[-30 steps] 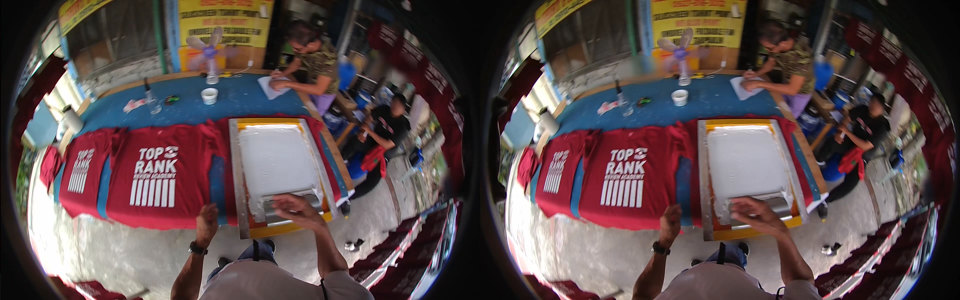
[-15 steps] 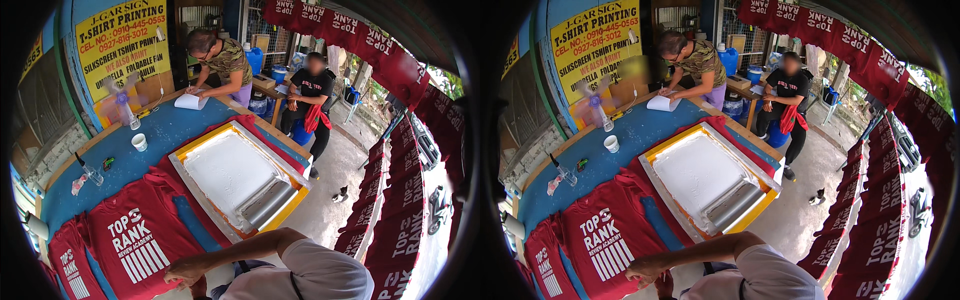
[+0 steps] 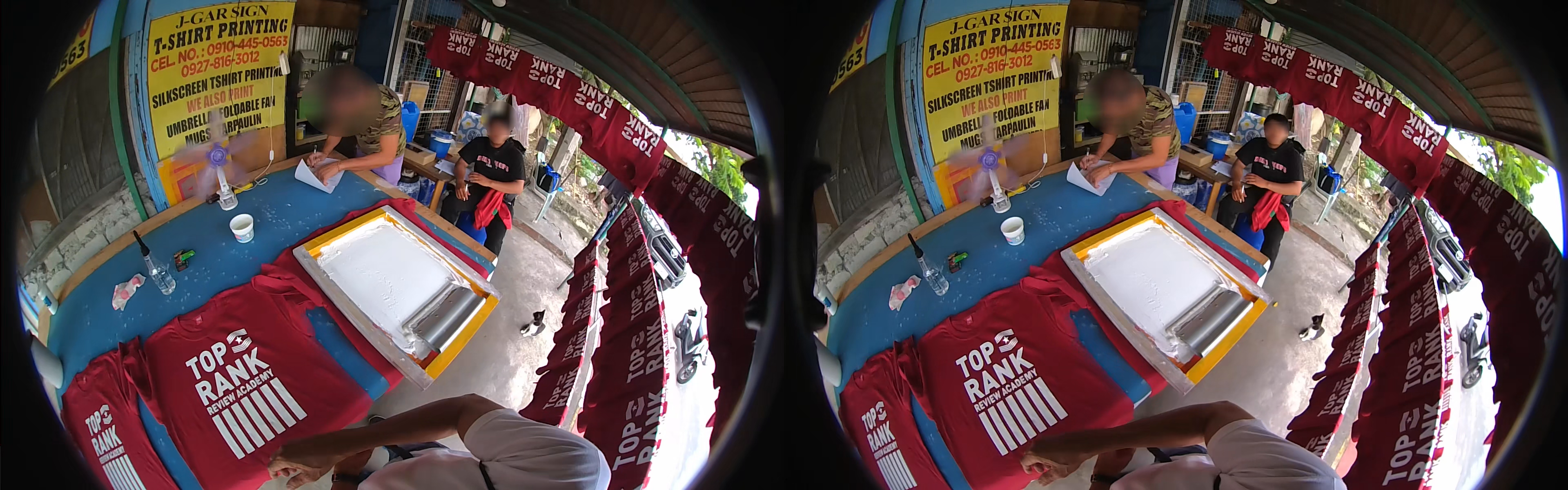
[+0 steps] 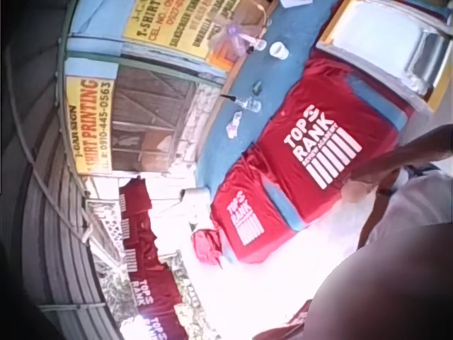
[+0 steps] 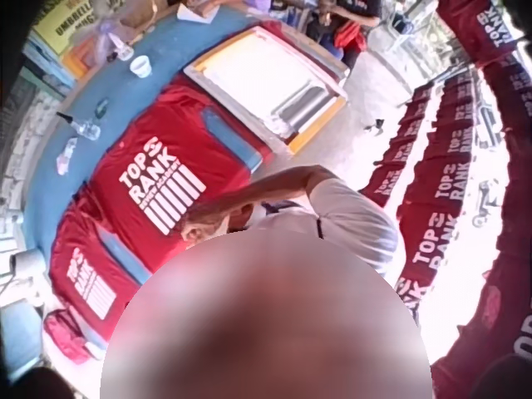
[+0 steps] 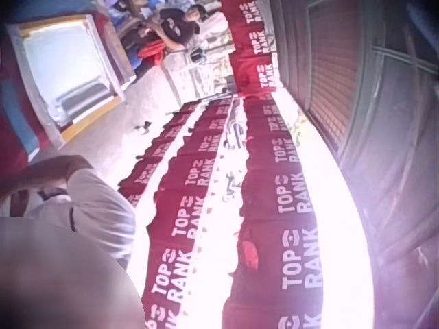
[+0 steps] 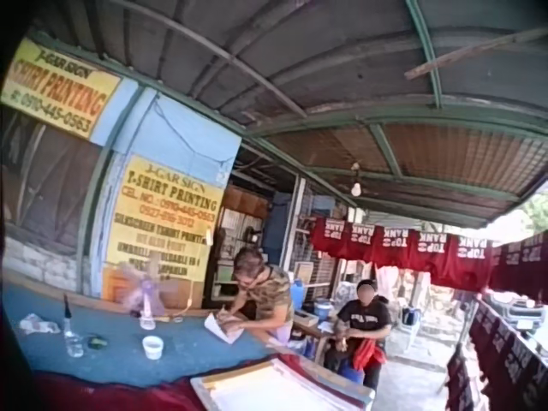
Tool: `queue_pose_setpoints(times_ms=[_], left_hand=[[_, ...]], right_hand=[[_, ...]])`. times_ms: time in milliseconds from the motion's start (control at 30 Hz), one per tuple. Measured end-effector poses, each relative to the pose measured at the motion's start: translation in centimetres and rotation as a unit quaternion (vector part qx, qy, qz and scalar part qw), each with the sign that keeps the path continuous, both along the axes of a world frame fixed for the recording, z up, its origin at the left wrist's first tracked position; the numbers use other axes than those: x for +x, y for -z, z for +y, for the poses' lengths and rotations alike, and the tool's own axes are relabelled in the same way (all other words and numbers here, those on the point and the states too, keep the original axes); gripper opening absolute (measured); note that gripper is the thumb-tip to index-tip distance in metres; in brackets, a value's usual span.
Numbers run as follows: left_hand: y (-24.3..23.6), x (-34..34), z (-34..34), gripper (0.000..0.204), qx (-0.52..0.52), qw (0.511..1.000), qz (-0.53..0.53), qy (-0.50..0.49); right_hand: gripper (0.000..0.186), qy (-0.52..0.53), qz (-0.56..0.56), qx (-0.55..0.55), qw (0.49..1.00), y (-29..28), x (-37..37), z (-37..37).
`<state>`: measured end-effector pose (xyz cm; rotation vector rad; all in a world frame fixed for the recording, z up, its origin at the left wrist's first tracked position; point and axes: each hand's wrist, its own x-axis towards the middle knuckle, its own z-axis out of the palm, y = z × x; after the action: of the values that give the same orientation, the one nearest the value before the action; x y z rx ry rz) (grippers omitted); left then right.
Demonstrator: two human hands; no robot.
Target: The person uses a squeegee to spread white ink across a screen printing frame placed over a red t-shirt. They repeatedly pull the squeegee to ensure even coverage, then lift the frame to reveal the printed design. The person briefly sprays the screen with a spray bottle before continuing to print another shirt.
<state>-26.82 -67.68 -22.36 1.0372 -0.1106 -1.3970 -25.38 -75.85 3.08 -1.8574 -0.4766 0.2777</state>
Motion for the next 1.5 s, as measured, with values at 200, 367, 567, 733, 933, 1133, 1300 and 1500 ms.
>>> queue_pose_setpoints(times_ms=[200, 367, 567, 733, 933, 1133, 1300, 1500], left_hand=[[-7.8, 2.5, 2.8, 0.037, 0.021, 0.943, -0.266, 0.199], [-11.0, 3.9, 3.1, 0.035, 0.013, 0.838, -0.434, 0.330], [-13.0, 4.6, 2.2, 0.034, -0.012, 0.724, -0.536, 0.434], [-13.7, 6.0, 3.0, 0.034, -0.058, 0.651, -0.569, 0.500], [-14.3, 9.0, 7.3, 0.036, -0.132, 0.563, -0.603, 0.550], [-17.1, 12.6, 11.6, 0.045, -0.102, 0.604, -0.471, 0.635], [-19.9, 12.9, 10.8, 0.045, -0.099, 0.572, -0.502, 0.641], [-23.0, 12.4, 6.8, 0.038, -0.175, 0.545, -0.535, 0.622]], right_hand=[[0.039, 0.069, 0.184, 0.017, 0.980, -2.1, -7.2, -2.7], [0.037, 0.133, 0.190, 0.067, 0.970, -2.6, -10.3, -7.5], [0.033, 0.198, 0.184, 0.156, 0.950, 0.4, -13.2, -9.2], [0.028, 0.299, 0.166, 0.134, 0.930, 4.0, -15.8, -4.0], [0.029, 0.448, 0.209, 0.268, 0.827, 7.0, -18.8, 6.5], [0.024, 0.539, 0.222, 0.297, 0.756, 9.8, -17.9, 16.0], [0.033, 0.560, 0.191, 0.342, 0.730, 12.8, -16.1, 19.2], [0.048, 0.484, 0.222, 0.491, 0.689, 20.0, -9.1, 26.4]])
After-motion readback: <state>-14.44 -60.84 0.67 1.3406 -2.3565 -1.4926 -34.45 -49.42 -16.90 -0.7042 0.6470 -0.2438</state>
